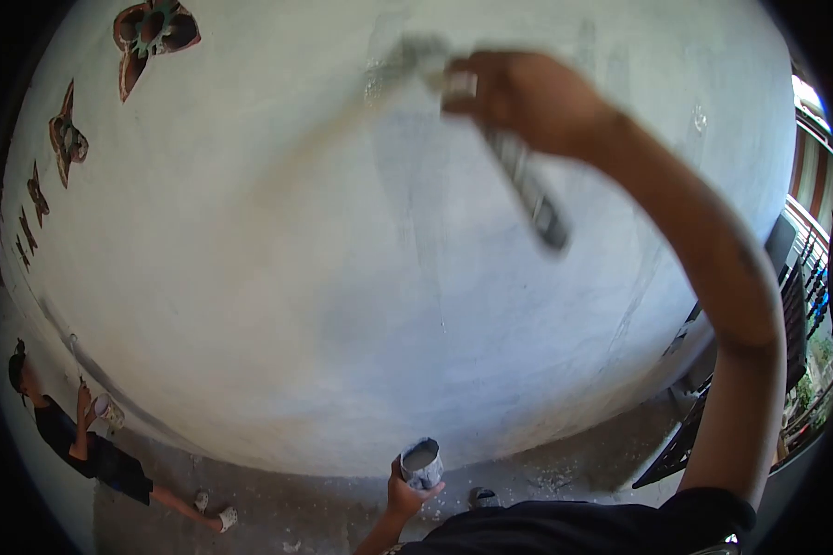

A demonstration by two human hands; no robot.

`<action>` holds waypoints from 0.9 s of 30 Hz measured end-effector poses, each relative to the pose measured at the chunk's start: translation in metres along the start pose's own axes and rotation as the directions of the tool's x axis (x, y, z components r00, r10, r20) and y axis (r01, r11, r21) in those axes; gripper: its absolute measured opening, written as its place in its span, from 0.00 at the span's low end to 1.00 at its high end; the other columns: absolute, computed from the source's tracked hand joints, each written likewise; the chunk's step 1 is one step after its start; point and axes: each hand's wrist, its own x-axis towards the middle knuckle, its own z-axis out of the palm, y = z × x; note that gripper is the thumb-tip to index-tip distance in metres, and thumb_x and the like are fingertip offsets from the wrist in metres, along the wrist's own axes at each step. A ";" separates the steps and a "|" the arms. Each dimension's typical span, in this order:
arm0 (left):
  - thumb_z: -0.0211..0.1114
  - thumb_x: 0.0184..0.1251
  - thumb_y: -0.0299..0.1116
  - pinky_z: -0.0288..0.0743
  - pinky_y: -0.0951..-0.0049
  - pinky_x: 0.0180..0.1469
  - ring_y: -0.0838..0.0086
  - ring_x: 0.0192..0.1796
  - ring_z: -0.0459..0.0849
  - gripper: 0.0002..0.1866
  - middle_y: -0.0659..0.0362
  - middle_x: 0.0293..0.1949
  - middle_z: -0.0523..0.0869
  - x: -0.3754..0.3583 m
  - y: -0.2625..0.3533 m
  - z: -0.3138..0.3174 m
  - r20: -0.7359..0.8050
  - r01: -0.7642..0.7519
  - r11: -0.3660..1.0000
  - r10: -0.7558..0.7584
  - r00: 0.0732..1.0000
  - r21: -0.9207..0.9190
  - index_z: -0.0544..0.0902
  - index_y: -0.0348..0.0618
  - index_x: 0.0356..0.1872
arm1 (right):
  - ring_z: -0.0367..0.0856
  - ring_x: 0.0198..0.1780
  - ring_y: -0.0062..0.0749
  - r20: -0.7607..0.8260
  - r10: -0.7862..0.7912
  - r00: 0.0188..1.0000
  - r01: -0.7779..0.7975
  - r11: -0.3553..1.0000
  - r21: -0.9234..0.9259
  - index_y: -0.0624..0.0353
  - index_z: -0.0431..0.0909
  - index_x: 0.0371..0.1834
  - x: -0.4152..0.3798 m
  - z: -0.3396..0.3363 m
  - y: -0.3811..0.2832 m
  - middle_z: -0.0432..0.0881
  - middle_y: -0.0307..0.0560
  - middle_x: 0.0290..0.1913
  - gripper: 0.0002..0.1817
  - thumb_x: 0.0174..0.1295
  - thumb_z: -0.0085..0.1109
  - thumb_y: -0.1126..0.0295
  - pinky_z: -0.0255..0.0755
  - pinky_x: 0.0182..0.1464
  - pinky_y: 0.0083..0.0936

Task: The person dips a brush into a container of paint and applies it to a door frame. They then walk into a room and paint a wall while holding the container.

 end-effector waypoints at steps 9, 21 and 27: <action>0.93 0.37 0.43 0.80 0.58 0.62 0.56 0.61 0.86 0.55 0.45 0.59 0.85 0.002 -0.025 -0.003 0.034 0.018 1.000 -0.018 0.999 0.021 0.69 0.36 0.68 | 0.86 0.46 0.37 0.064 -0.640 0.766 0.642 0.757 -0.117 0.49 0.87 0.32 -0.071 0.099 -0.048 0.85 0.42 0.40 0.02 0.56 0.66 0.68 0.84 0.47 0.32; 0.92 0.39 0.41 0.80 0.58 0.62 0.56 0.59 0.86 0.53 0.46 0.57 0.85 -0.027 -0.031 -0.013 -0.035 -0.081 0.997 0.082 0.996 0.018 0.69 0.36 0.67 | 0.88 0.48 0.38 -0.128 -0.097 0.987 0.121 0.972 0.202 0.60 0.87 0.44 0.045 -0.044 0.081 0.91 0.51 0.45 0.06 0.68 0.67 0.71 0.80 0.54 0.34; 0.92 0.37 0.39 0.77 0.57 0.66 0.56 0.63 0.84 0.55 0.47 0.60 0.83 -0.087 -0.038 -0.044 -0.134 0.169 0.985 -0.165 0.977 0.023 0.68 0.36 0.68 | 0.87 0.50 0.46 -0.197 -0.335 0.921 0.259 0.907 -0.332 0.58 0.87 0.43 0.015 -0.029 0.063 0.89 0.51 0.46 0.06 0.67 0.64 0.73 0.82 0.53 0.39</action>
